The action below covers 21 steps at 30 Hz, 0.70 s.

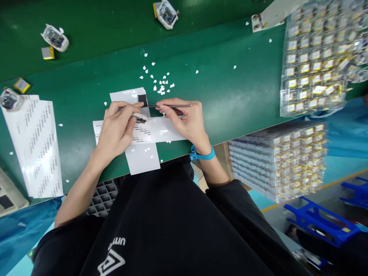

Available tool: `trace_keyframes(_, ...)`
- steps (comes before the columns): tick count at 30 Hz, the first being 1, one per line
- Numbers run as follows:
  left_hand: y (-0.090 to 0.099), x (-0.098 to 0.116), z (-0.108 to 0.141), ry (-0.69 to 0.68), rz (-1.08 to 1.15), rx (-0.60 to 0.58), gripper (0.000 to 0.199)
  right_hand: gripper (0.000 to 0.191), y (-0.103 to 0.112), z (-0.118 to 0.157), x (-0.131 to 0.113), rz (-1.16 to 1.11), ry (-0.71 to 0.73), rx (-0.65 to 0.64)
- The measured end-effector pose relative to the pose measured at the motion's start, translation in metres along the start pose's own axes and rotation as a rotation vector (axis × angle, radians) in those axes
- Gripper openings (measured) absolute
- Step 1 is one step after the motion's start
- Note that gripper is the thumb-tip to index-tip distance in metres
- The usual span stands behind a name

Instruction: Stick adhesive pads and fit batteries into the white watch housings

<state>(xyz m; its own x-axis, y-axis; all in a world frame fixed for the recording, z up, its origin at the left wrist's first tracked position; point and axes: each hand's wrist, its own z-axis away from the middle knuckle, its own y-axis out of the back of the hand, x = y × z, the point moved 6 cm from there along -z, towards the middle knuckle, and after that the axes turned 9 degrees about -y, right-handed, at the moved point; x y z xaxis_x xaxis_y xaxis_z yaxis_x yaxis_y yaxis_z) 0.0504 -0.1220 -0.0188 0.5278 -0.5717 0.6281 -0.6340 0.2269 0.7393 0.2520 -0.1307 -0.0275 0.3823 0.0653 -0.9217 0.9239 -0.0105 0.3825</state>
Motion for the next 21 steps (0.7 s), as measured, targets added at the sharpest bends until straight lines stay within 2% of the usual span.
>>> trace_keyframes(3, 0.0, -0.003, -0.001, -0.006, 0.002, -0.002, 0.021, 0.026, -0.001, -0.004, 0.002, -0.015, -0.018, -0.024)
trace_keyframes(9, 0.0, -0.008, -0.002, -0.002, 0.027, 0.022, 0.024, 0.025, 0.002, -0.011, -0.003, 0.052, 0.04, -0.115)
trace_keyframes(15, 0.0, -0.008, -0.002, -0.003, 0.034, 0.018, 0.023, 0.026, 0.003, -0.012, -0.004, 0.08, 0.052, -0.118)
trace_keyframes(21, -0.004, -0.013, -0.002, 0.005, 0.045, 0.019, 0.023, 0.027, 0.001, -0.015, 0.002, 0.016, 0.073, -0.133)
